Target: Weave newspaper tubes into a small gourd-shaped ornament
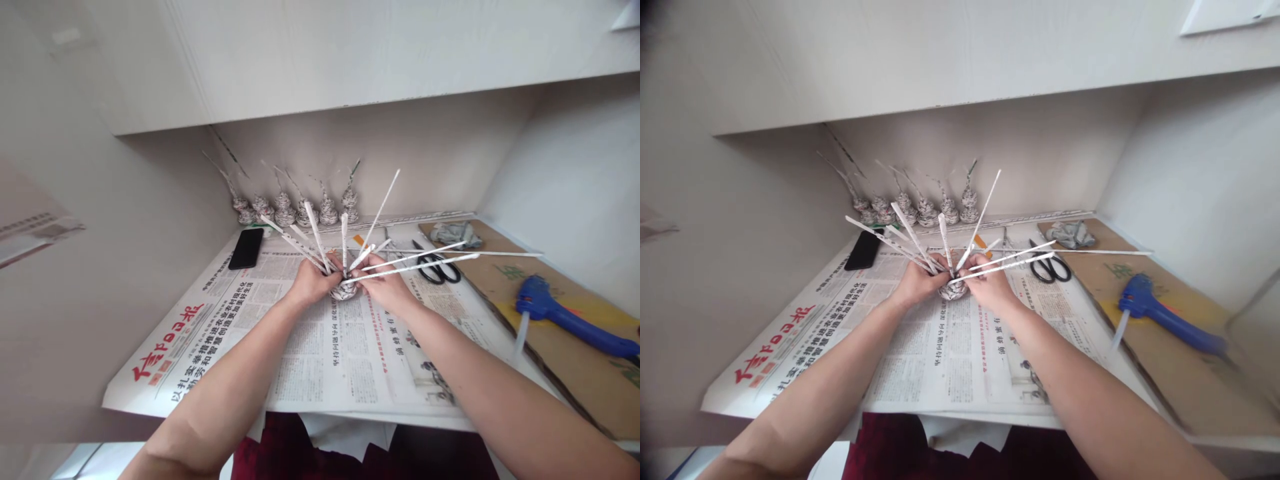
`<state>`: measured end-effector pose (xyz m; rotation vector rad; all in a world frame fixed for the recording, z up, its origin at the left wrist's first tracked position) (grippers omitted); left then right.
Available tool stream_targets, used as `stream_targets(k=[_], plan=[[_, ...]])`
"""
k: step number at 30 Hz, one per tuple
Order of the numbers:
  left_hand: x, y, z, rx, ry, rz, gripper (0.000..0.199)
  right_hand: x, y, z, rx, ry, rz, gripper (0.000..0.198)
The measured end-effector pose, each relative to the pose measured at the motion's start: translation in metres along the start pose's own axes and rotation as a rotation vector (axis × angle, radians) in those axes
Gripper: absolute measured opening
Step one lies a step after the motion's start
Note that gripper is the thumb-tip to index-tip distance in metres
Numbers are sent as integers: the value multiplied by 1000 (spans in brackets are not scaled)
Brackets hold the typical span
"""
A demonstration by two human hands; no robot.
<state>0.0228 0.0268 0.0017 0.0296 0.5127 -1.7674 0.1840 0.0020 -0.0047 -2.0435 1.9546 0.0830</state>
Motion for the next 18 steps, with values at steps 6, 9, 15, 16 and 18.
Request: stream_targets(k=[6,9,15,16,18], plan=[[1,-1,1,-49,60,-55,12,0,0,-4,-77,80,-39,15],[1,-1,2,-64,85,-53,11,0,-1,-7,-19,84,-31,12],[2,-3,5,-94,153,-111,10,-2,-1,-2,-104,110,11,21],[2,-3,7,-109,177,-110,10,-3,-1,-1,-132,122,4,23],[3,-4,10,-134,216,-107,11,-3,-1,1,-158,120,-1,26]])
Point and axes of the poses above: each hand's wrist, its own x-axis away from the middle knuckle, its own y-axis out of the palm, z = x × y, the point moved 3 cm from there along -x, towards the middle knuckle, and after that the axes turned 4 degrees about -y, right-handed, at the moved point
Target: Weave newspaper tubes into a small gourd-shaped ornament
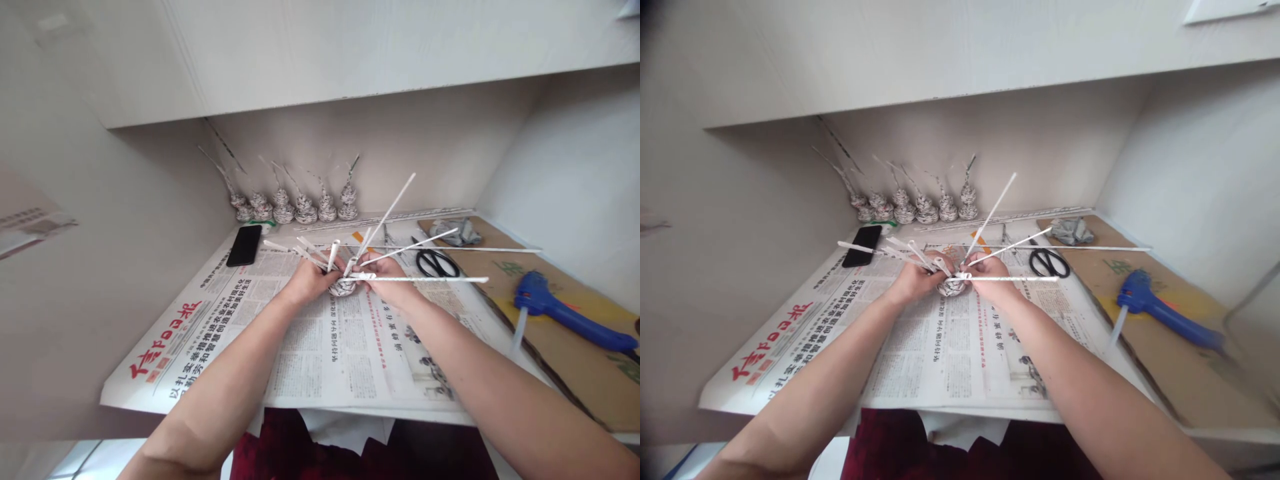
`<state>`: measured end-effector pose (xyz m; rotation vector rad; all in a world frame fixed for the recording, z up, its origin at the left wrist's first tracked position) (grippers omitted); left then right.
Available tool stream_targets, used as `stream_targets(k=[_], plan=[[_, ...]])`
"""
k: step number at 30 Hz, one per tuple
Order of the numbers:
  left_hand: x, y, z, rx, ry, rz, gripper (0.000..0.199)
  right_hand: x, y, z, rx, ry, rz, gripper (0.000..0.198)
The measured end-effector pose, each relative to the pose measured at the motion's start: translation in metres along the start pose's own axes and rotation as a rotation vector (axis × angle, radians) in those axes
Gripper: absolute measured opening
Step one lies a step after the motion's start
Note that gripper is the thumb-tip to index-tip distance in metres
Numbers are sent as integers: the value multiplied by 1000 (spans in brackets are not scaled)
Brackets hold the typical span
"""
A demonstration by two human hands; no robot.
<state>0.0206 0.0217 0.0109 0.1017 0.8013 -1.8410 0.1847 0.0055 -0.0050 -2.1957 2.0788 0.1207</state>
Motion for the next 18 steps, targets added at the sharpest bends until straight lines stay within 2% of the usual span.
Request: stream_targets(k=[8,13,18], plan=[[-1,1,9,0,28,4,10,6,0,-9,138,-166,-12,22],[-1,0,4,32,-58,29,8,6,-3,-5,204,-154,4,19],[0,3,1,60,-81,-9,10,1,-4,6,178,-121,-6,21]])
Point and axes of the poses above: each hand's wrist, its own x-axis away from the middle knuckle, its own y-axis out of the palm, z = x × y, the point moved 3 cm from there along -x, towards the middle knuckle, and after that the axes turned 4 degrees about -y, right-handed, at the moved point
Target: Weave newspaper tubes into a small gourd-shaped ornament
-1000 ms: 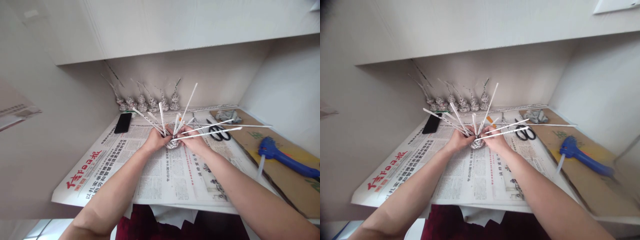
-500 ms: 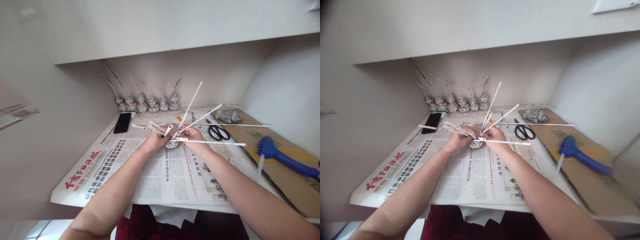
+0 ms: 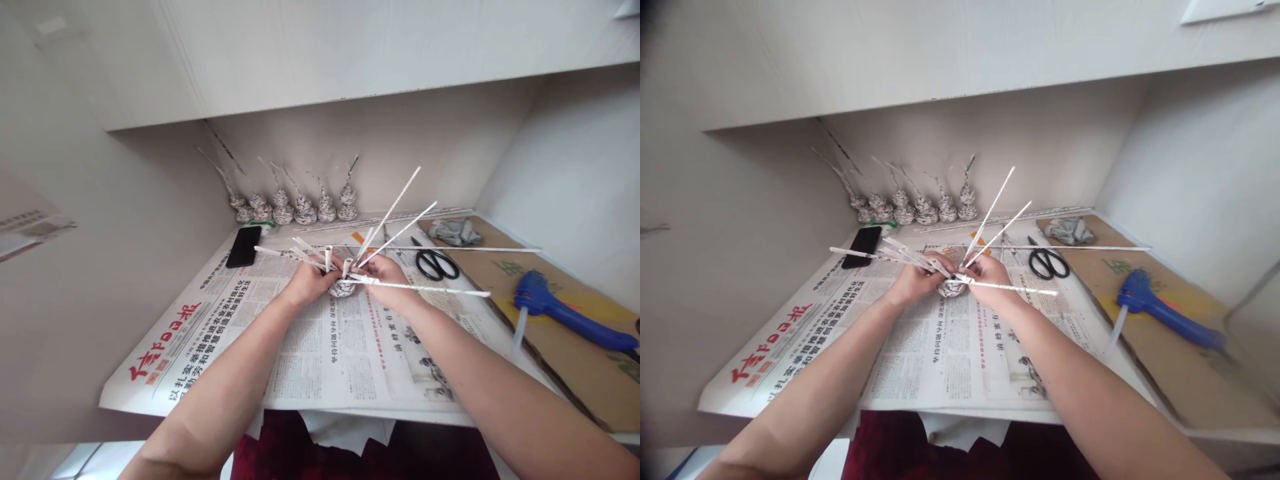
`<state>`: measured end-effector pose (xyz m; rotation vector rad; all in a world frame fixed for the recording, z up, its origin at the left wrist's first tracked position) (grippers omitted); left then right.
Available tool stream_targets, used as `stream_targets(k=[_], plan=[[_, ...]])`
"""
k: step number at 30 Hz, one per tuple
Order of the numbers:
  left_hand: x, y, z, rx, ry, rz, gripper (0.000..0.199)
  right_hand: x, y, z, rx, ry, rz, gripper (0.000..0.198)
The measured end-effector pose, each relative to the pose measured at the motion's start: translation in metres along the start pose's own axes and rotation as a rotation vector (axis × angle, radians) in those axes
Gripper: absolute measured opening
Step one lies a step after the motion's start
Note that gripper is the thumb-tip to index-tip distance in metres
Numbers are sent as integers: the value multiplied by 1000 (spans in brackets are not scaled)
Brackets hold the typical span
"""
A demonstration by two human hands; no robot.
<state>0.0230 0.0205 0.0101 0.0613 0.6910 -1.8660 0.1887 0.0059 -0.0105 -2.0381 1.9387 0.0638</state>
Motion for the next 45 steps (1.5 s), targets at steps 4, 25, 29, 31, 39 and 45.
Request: stream_targets(k=[4,25,29,31,39,45], plan=[[-1,0,0,-23,23,-32,10,0,2,0,-78,37,4,21],[0,1,1,59,120,-51,13,4,-2,-15,105,-67,3,12],[2,0,6,34,46,-31,11,6,1,-20,110,-70,-16,17],[3,-1,9,-12,21,9,11,6,1,-22,114,-69,-19,19],[1,3,6,59,31,51,2,5,2,-21,88,-24,-13,20],[0,5,-3,157,-29,147,19,4,2,-14,11,-6,43,12]])
Point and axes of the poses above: each hand's wrist, its own x-axis away from the middle knuckle, its own y-axis out of the palm, z = x × y, the point moved 3 cm from there along -x, towards the middle knuckle, and after that the axes turned 4 degrees about -y, right-handed, at the moved point
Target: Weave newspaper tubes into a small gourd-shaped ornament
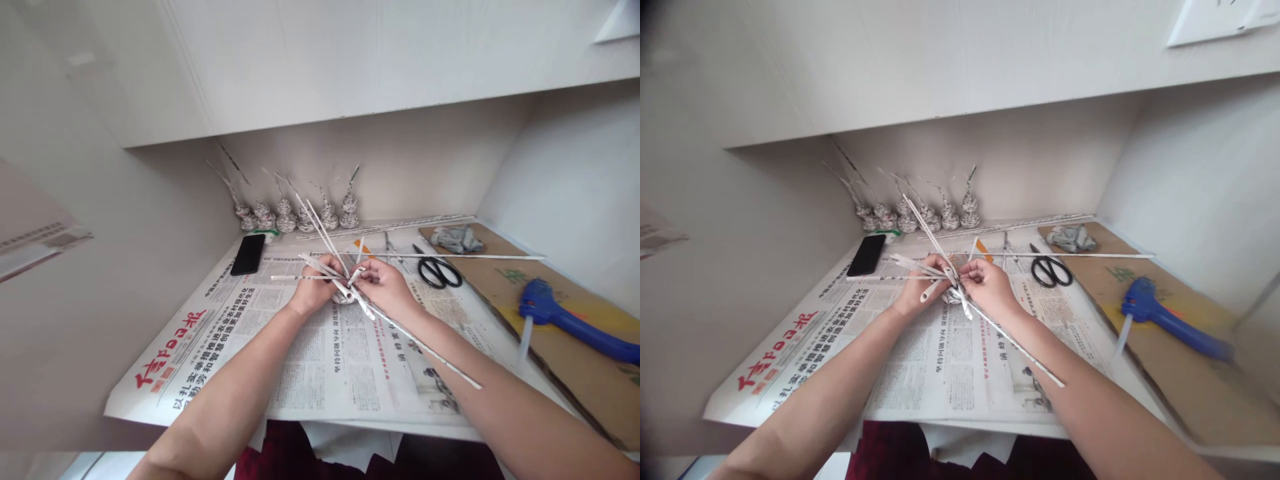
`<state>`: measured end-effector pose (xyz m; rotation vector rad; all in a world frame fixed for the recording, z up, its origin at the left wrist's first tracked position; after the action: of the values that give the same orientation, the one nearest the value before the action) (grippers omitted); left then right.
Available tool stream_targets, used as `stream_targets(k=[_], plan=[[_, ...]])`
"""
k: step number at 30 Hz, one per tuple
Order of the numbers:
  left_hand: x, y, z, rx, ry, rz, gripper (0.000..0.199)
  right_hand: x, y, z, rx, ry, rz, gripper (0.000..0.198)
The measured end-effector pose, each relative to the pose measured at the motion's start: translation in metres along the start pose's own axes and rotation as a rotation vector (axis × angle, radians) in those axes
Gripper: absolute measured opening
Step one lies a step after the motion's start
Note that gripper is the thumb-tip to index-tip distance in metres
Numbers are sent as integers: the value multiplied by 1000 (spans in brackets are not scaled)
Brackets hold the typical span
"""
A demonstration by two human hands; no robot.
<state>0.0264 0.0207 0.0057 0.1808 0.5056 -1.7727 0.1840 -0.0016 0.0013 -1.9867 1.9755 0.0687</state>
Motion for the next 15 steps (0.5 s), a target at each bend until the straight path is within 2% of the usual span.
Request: stream_targets(k=[6,11,15], plan=[[-3,-2,-7,-67,-55,48,18,-2,3,4,-77,55,-7,12],[-5,-3,-16,-20,-117,7,23,-1,4,4,-88,36,-25,15],[-5,-3,-13,-7,-97,-21,15,0,4,6,-75,25,-33,13]])
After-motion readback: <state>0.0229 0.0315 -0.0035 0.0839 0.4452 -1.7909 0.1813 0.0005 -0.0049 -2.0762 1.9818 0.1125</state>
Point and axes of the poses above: each hand's wrist, its own x-axis away from the middle knuckle, its own y-axis out of the palm, z = x × y, the point moved 3 cm from there along -x, towards the middle knuckle, and after that the axes turned 4 degrees about -y, right-handed, at the moved point
